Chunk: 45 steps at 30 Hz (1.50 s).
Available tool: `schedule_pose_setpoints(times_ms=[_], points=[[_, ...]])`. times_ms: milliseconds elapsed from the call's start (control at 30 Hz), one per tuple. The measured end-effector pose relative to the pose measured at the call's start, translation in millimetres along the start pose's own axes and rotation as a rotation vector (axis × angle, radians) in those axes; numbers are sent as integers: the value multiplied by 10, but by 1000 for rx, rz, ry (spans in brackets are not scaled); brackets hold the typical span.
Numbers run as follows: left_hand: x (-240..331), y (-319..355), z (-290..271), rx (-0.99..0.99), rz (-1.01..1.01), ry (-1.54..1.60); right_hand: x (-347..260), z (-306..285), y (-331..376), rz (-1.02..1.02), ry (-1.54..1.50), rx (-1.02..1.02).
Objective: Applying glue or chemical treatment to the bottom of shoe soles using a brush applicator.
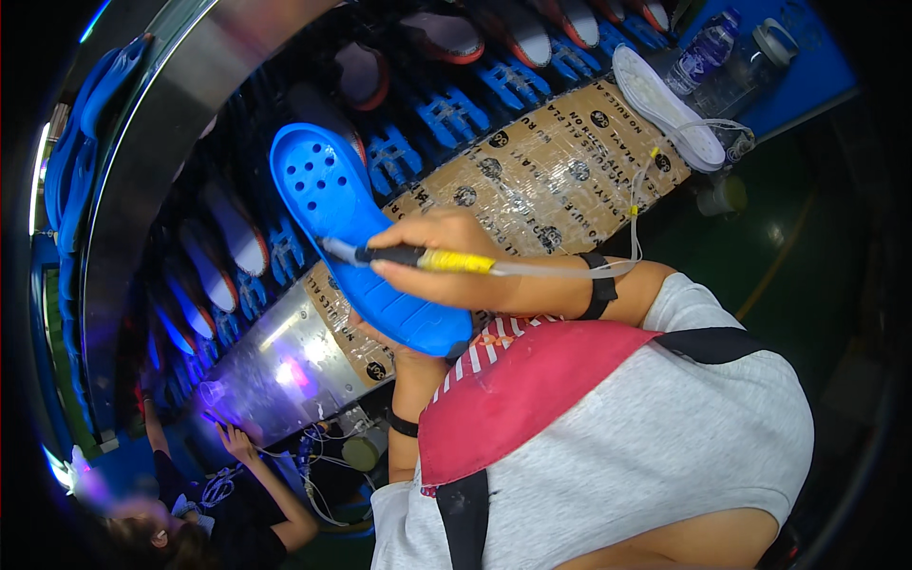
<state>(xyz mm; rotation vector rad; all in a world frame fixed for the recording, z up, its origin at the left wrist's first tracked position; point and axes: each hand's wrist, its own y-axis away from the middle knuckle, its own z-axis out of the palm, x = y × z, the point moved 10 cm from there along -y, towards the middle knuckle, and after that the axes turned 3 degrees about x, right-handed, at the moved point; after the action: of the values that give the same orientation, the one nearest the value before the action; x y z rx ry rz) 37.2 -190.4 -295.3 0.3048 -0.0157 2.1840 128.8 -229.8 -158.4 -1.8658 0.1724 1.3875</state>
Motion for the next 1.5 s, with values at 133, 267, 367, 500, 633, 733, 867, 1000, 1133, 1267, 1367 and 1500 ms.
schedule_pose_setpoints(times_ms=[133, 267, 367, 500, 633, 733, 867, 1000, 1133, 1267, 1367, 1500], points=[[47, -43, -46, 6, 38, 44, -132, 90, 14, -109, -9, -109], [112, -75, -29, 10, 75, 84, -177, 30, 12, -118, -36, -72], [126, -97, -46, 3, 81, 124, -293, -15, 59, -291, 166, 4], [161, -119, -23, 5, 95, 82, -291, 192, 192, -368, 269, -108], [304, -94, 73, 46, 159, -111, -324, 346, 223, -306, 37, -337], [272, -126, 74, 87, 158, -151, -131, 116, 144, -203, 101, -109], [236, -209, 257, -131, 174, -107, -311, 340, 309, -355, 136, -321], [368, -192, 336, -232, 114, -46, -305, 353, 305, -200, -82, -514], [419, -167, 489, -225, 135, -75, -56, 297, 320, -96, -49, -404], [589, -166, 479, -289, 167, -110, -202, 426, 456, -89, -121, -685], [727, -144, 500, -280, 226, -135, -157, 267, 389, 2, -271, -566], [759, -127, 538, -236, 229, -193, 68, 271, 452, 103, -89, -589]])
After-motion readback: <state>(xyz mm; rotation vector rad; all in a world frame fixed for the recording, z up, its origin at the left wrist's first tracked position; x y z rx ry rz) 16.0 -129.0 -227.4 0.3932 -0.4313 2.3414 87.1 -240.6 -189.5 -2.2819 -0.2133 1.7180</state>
